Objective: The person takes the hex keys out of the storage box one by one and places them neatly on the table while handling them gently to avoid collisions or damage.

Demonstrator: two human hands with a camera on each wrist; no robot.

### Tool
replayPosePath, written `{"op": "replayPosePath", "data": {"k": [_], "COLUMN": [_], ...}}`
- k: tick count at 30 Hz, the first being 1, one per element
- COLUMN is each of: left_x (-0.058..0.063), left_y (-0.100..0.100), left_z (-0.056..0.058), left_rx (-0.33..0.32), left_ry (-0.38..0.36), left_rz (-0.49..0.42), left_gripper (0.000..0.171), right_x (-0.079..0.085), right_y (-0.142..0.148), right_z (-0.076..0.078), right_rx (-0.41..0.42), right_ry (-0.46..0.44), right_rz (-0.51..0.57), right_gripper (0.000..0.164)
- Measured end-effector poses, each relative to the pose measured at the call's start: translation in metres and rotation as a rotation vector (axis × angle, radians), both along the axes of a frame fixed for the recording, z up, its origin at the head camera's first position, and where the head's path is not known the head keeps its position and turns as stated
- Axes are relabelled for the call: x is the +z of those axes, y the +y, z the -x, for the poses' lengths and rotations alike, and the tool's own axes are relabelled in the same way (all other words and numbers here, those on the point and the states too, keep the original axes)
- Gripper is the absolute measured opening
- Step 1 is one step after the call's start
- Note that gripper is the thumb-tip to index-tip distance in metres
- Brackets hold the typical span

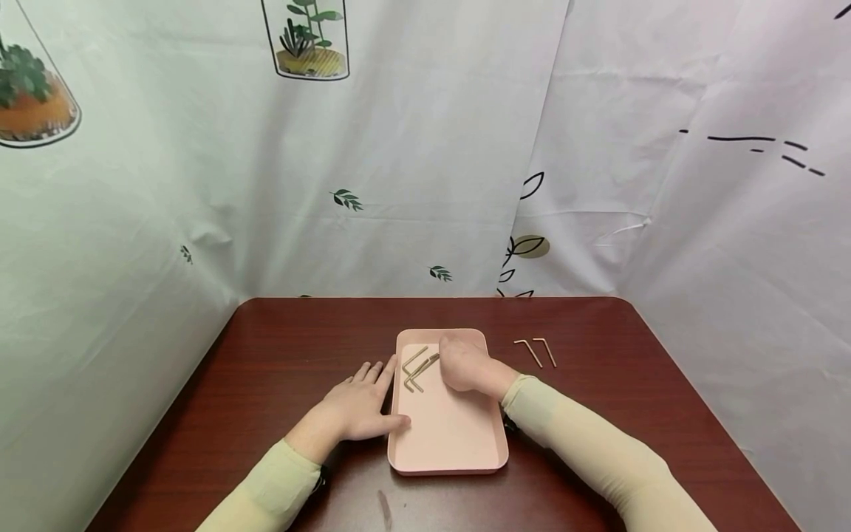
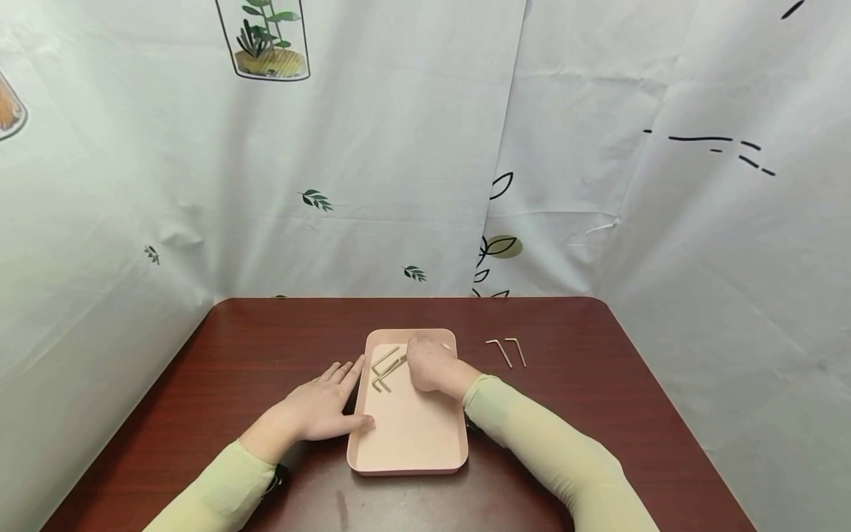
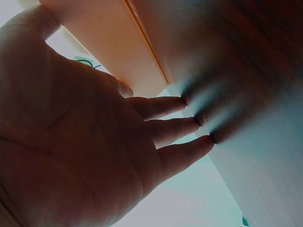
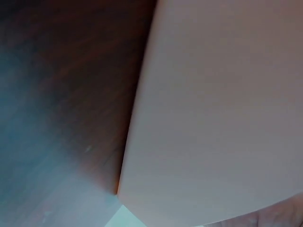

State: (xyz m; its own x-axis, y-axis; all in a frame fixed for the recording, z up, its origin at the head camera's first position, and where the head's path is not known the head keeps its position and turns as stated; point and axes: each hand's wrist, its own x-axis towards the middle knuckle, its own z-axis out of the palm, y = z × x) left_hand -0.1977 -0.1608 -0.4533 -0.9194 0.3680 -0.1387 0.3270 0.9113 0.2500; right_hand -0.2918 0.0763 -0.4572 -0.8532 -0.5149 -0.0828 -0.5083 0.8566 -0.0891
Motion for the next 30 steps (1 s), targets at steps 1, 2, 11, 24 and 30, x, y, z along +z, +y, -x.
{"op": "replayPosePath", "data": {"k": [1, 2, 11, 24, 30], "left_x": [0.000, 0.000, -0.001, -0.002, -0.002], "left_y": [0.000, 0.000, -0.001, -0.002, -0.002], "left_z": [0.000, 0.000, 0.000, 0.001, 0.002], "left_rx": [0.000, 0.000, -0.006, -0.002, -0.004], "left_ry": [-0.001, -0.001, 0.000, 0.000, 0.005], "left_rz": [0.000, 0.000, 0.001, 0.006, 0.008], "left_gripper": [0.120, 0.120, 0.119, 0.120, 0.120], "right_x": [0.001, 0.001, 0.011, 0.017, 0.021], "right_y": [0.000, 0.001, 0.003, 0.011, 0.017], "right_z": [-0.001, -0.001, -0.006, -0.007, -0.007], "right_rx": [0.001, 0.003, 0.006, -0.009, -0.013], "right_ry": [0.007, 0.016, 0.029, 0.039, 0.047], "right_rz": [-0.001, -0.003, 0.018, 0.041, 0.068], "right_gripper": [0.048, 0.046, 0.039, 0.022, 0.018]}}
